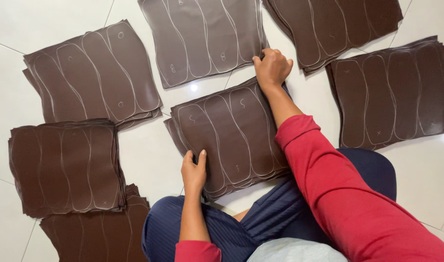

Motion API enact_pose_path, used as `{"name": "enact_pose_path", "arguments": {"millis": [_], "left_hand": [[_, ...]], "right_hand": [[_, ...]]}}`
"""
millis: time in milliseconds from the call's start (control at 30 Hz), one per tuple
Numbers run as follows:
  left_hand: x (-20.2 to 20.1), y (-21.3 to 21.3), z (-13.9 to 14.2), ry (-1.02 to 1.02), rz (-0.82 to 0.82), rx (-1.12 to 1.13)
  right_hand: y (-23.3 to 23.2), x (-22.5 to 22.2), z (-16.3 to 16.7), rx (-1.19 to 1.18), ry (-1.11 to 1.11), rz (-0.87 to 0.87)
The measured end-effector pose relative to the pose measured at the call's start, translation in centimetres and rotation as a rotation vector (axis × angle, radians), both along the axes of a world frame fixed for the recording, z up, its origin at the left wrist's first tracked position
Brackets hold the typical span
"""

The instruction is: The person sits on the floor and sorts through a stack of brown, shoe-shaped material pieces. They separate the pieces into smaller stacks, occasionally flipping them over to inspect the surface before placing them into organized piles.

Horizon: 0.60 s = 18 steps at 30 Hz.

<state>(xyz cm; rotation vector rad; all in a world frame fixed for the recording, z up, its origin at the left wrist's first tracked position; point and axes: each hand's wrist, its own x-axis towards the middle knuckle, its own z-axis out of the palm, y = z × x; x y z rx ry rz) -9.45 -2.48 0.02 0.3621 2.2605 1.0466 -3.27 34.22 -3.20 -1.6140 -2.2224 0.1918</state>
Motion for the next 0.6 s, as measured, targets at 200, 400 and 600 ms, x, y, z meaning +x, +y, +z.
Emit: {"name": "enact_pose_path", "arguments": {"millis": [200,400,600], "left_hand": [[0.0,0.2,0.5,-0.04,0.022,0.025],[0.1,0.2,0.8,-0.069,0.033,-0.013],[0.1,0.1,0.4,-0.058,0.033,0.022]], "right_hand": [[-0.4,-0.1,0.2,0.087,-0.175,0.101],[-1.4,-1.1,0.8,0.422,-0.025,0.245],[-1.4,-1.4,0.6,0.094,0.195,0.267]]}}
